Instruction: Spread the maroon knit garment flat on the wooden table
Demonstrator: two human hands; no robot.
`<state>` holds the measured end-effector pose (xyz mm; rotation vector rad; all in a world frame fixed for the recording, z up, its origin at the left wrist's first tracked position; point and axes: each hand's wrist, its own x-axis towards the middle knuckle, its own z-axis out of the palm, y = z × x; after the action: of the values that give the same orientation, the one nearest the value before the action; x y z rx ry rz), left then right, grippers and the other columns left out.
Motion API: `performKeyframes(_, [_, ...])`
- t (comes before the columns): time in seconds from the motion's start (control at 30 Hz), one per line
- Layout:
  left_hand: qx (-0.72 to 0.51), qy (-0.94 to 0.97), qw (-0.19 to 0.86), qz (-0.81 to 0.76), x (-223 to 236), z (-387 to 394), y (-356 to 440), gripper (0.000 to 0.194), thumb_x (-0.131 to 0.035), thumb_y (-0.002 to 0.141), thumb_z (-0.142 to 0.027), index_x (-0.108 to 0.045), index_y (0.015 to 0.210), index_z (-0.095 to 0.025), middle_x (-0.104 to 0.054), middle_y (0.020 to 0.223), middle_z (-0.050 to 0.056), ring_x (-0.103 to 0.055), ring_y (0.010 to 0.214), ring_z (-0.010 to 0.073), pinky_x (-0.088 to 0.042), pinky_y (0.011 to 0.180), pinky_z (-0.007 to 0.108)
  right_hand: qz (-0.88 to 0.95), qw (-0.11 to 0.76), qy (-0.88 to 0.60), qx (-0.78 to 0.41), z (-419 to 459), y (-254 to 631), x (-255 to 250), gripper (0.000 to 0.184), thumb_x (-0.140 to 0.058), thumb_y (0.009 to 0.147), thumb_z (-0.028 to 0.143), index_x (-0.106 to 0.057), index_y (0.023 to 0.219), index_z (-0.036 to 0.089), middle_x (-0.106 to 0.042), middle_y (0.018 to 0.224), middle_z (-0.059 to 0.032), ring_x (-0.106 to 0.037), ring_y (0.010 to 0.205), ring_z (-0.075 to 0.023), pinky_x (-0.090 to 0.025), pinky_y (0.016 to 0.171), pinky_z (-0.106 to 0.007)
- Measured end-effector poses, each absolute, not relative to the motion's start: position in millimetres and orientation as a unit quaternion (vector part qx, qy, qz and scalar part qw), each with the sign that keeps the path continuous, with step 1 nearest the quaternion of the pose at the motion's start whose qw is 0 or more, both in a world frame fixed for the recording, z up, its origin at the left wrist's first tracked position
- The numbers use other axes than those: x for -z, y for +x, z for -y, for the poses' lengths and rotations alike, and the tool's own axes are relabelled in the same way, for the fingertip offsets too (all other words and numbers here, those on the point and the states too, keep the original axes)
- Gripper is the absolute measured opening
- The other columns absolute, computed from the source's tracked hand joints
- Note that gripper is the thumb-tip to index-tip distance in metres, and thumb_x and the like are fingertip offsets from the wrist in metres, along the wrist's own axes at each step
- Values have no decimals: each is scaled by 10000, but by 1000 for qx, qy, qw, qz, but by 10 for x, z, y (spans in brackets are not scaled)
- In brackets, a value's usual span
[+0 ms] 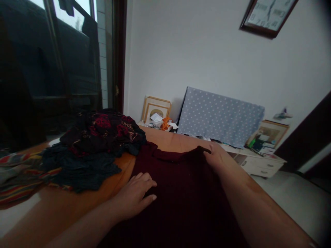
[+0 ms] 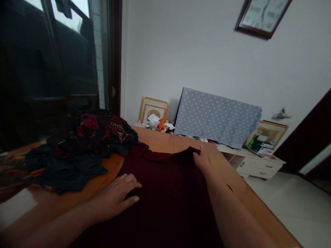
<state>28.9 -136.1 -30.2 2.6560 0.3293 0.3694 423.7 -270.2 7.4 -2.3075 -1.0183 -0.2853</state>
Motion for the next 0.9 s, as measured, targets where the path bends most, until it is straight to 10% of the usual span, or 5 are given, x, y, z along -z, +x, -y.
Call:
performKeyframes(0.4, [-129,960,215,-123,289,1361,290,319,-569,902,-407,-638,1198,-308,-591,1122,63,-543,1055,270,-402,990,463,554,196,-808,-51,2196,3533,382,184,-527,868,292,-670,802,197,-695,811,-30,-615,760,-161,-439,723,-255])
performKeyframes(0.57, [-131,958,218,-131,276,1375,280,307,-583,895,-397,-646,1180,-303,-589,1110,61,-544,1049,264,-407,992,456,582,230,-775,-87,1797,3429,372,334,-558,864,323,-694,1138,189,-707,1154,-74,-637,1079,-222,-453,949,-304])
performKeyframes(0.7, [-132,957,221,-134,240,1391,266,306,-587,893,-384,-647,1179,-294,-588,1117,58,-545,1058,256,-409,1003,451,488,308,-817,7,1507,3493,316,679,-571,860,432,-442,1468,157,-446,1522,-127,-391,1416,-266,-315,1143,-372])
performKeyframes(0.9, [-138,955,221,-139,240,1400,244,301,-602,882,-377,-651,1168,-298,-587,1104,51,-544,1052,256,-419,993,448,480,280,-831,-16,1330,3379,364,391,-451,927,429,-715,1114,209,-732,1103,-83,-664,1062,-244,-469,961,-341])
